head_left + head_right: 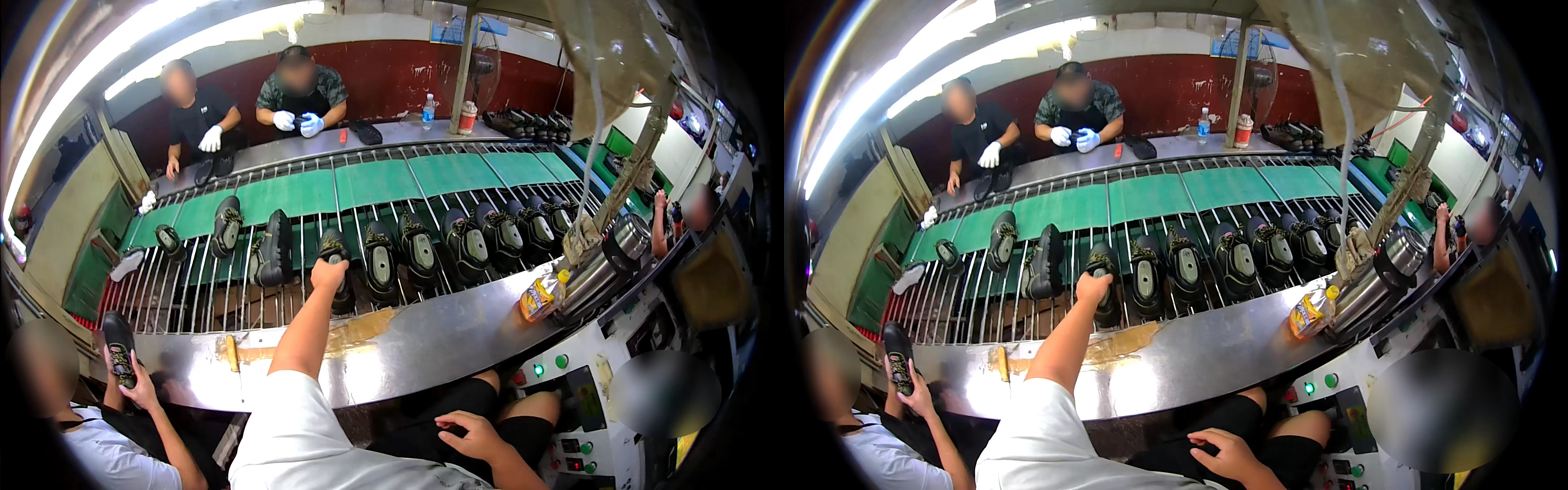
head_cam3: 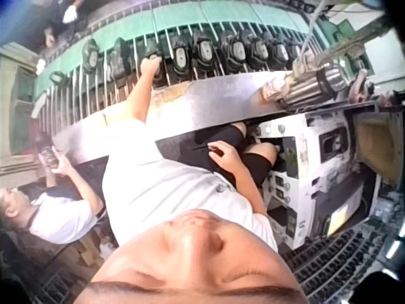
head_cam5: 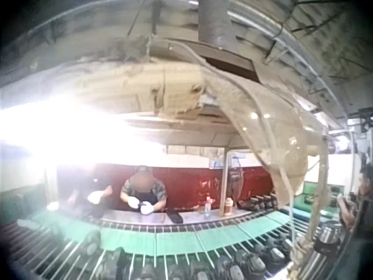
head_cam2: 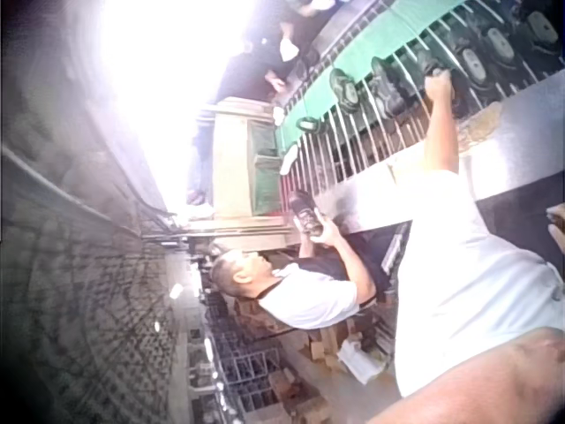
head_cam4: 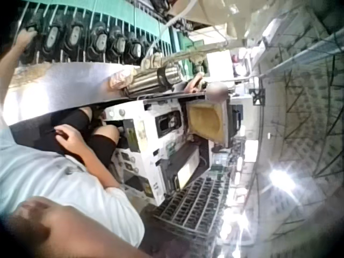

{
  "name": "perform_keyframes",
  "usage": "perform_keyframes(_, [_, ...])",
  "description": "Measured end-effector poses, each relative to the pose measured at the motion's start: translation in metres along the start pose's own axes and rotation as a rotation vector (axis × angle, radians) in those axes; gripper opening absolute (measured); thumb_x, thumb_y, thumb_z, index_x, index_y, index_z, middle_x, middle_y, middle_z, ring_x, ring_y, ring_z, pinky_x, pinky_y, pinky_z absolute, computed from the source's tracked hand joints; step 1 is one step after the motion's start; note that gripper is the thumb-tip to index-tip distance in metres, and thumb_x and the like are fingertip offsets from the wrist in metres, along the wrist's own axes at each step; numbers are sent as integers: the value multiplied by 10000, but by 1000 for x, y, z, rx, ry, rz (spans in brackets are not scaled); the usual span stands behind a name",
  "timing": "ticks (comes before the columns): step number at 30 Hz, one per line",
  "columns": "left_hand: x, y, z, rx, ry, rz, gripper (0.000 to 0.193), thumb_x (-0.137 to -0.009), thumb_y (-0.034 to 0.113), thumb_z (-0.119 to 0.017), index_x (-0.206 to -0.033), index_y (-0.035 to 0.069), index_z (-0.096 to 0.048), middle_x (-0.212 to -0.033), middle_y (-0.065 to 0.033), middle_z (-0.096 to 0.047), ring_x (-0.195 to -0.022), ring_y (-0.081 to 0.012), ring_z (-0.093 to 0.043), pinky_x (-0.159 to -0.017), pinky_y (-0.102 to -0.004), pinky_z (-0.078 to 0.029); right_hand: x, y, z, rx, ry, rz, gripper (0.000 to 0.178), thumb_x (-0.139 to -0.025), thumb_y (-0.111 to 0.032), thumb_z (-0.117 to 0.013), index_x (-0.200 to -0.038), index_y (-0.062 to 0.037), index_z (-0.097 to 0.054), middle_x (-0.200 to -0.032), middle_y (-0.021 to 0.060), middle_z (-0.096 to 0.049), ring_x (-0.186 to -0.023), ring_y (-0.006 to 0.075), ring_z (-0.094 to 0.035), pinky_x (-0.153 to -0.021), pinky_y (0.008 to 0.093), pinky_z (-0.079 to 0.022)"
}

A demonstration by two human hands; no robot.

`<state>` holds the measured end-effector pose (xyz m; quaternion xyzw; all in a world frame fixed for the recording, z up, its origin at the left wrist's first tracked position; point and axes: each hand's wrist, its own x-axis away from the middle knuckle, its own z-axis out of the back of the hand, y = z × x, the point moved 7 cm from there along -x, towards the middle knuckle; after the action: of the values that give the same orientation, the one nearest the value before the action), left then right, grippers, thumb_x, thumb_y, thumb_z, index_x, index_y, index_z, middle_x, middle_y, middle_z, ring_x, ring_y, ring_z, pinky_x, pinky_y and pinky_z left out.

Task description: The person takes a shoe from a conveyor belt, places it inside a pressing machine, and presses buttons. They remove the shoe and place it back on the conveyor belt, repeating this with shoes.

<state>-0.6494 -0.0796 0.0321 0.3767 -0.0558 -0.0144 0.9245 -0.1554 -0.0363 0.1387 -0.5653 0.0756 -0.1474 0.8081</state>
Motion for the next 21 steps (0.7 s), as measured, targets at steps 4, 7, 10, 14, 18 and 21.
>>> perform_keyframes(4, [7, 13, 15, 39, -47, 19, 643, -647, 467, -715, -1062, -16, -622, -1048, -232, -649, -1017, -371, -617, -895, -405, -478, -32, 11, -13, 99, -13, -3, 280, -807, -154, -685, -1058, -35, -646, -1042, 121, -645, -969, 253, -628, -864, 317, -493])
perform_keyframes(7, [-10, -22, 3, 241, -17, -152, 581, -791, 456, -608, -1147, -4, -611, -1070, -225, -644, -1068, -371, -586, -924, -388, -451, -40, 24, -17, 310, 20, 22, 311, -789, -189, -692, -1062, -48, -643, -1085, 124, -631, -1034, 291, -597, -910, 352, -472])
perform_keyframes(10, [-7, -36, 46, -334, 271, -631, 681, -720, 307, -706, -1316, 58, -489, -1334, -229, -472, -1268, -384, -417, -1044, -456, -332, -35, 42, -9, 309, 61, 2, 321, -768, -197, -702, -1049, -53, -643, -1086, 123, -631, -1042, 303, -593, -922, 367, -465])
perform_keyframes(14, [-44, -67, 72, -684, 233, -475, 838, -625, 237, -799, -1376, 250, -428, -1469, -228, -268, -1349, -429, -257, -1098, -509, -238, -6, 67, 19, 325, 217, -131, 266, -756, -166, -705, -980, -30, -659, -1001, 128, -654, -943, 288, -637, -836, 341, -505])
perform_keyframes(18, [-85, -105, 53, -899, 250, -559, 634, -690, 195, -757, -1279, 249, -529, -1483, -228, -249, -1335, -458, -269, -1093, -519, -248, 34, 104, 43, 360, 300, -371, 242, -740, -145, -696, -944, -18, -666, -914, 127, -651, -835, 250, -654, -753, 322, -519])
perform_keyframes(21, [-102, -102, 43, -866, 238, -501, 572, -697, 179, -761, -1233, 230, -568, -1476, -233, -257, -1316, -462, -295, -1075, -519, -281, 56, 116, 47, 342, 349, -409, 222, -741, -129, -693, -922, -3, -663, -866, 136, -659, -798, 245, -662, -735, 316, -524])
